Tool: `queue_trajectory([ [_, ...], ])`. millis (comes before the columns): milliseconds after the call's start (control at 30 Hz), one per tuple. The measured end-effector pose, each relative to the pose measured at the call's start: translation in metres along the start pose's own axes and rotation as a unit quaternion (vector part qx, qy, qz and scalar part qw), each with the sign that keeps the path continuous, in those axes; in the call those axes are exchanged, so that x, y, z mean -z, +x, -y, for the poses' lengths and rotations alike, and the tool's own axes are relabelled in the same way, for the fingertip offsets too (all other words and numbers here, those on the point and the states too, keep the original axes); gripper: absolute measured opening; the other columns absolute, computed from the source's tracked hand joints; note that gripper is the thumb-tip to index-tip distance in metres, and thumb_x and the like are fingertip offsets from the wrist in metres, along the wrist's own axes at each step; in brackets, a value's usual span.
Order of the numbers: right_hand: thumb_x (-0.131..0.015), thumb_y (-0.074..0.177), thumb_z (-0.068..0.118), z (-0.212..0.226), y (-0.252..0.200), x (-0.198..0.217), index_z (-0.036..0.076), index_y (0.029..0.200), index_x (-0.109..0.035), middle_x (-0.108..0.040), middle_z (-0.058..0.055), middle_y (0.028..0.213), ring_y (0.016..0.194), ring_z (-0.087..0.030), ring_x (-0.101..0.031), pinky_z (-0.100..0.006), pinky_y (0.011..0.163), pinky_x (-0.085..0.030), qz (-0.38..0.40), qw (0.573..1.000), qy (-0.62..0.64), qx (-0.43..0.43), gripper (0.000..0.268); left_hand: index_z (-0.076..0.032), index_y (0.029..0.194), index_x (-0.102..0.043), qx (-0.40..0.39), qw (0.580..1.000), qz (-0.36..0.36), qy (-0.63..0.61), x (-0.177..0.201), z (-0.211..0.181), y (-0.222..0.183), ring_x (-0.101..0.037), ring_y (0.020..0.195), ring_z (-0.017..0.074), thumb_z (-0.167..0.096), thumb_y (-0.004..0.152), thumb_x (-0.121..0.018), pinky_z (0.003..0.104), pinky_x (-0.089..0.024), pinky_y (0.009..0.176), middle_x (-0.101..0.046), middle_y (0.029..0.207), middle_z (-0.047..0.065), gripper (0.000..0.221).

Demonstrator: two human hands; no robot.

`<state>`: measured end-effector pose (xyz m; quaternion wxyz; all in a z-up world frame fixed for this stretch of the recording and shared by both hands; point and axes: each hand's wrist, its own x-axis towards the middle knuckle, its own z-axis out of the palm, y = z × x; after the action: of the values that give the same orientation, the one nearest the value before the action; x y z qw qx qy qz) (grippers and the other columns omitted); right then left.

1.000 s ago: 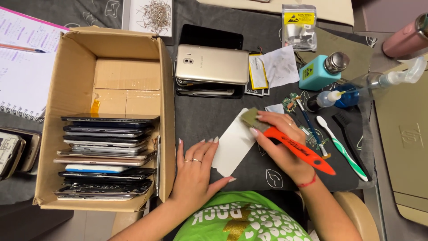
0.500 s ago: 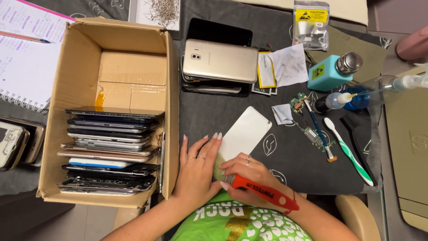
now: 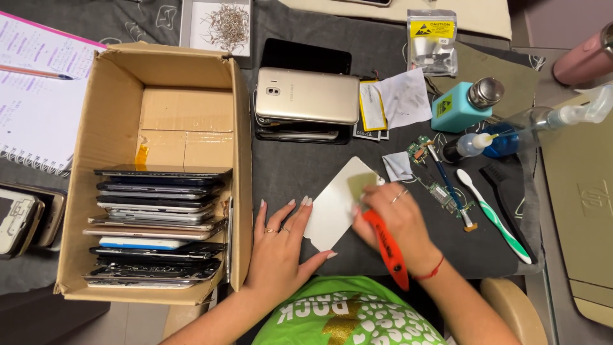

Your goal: Cleaning a mobile phone back cover using brushes, cleaning solution, and a cloth at a repair bench.

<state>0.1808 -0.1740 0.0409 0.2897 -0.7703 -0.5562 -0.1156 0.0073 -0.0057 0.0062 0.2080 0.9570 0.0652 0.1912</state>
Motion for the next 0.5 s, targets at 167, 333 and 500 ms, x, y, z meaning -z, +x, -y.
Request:
queue_trajectory([
  [167, -0.071, 0.089, 0.010, 0.036, -0.018, -0.006, 0.000, 0.089, -0.063, -0.070, -0.015, 0.093, 0.083, -0.027, -0.067, -0.036, 0.077, -0.056, 0.031, 0.987, 0.156, 0.013, 0.013, -0.004, 0.146, -0.049, -0.008, 1.000, 0.003, 0.005, -0.005, 0.005, -0.003, -0.056, 0.131, 0.0325, -0.061, 0.089, -0.072, 0.062, -0.025, 0.121, -0.063, 0.144, 0.011, 0.084],
  [333, -0.072, 0.090, 0.010, 0.034, -0.017, 0.011, 0.004, 0.086, -0.061, -0.073, -0.013, 0.096, 0.080, -0.024, -0.071, -0.036, 0.079, -0.056, 0.086, 0.955, 0.282, -0.024, 0.013, -0.005, 0.147, -0.047, -0.016, 1.000, 0.022, -0.002, -0.006, 0.006, -0.005, -0.053, 0.134, 0.0337, -0.058, 0.083, -0.080, 0.064, -0.023, 0.121, -0.061, 0.146, 0.008, 0.090],
  [500, -0.072, 0.088, 0.010, -0.015, -0.015, 0.018, 0.003, 0.093, -0.068, -0.073, -0.016, 0.104, 0.098, -0.027, -0.071, -0.035, 0.089, -0.058, 0.040, 0.972, 0.222, -0.064, 0.010, -0.004, 0.141, -0.053, -0.009, 1.000, -0.007, 0.014, -0.002, 0.001, -0.001, -0.058, 0.128, 0.0318, -0.065, 0.086, -0.075, 0.062, -0.028, 0.119, -0.069, 0.133, 0.010, 0.085],
])
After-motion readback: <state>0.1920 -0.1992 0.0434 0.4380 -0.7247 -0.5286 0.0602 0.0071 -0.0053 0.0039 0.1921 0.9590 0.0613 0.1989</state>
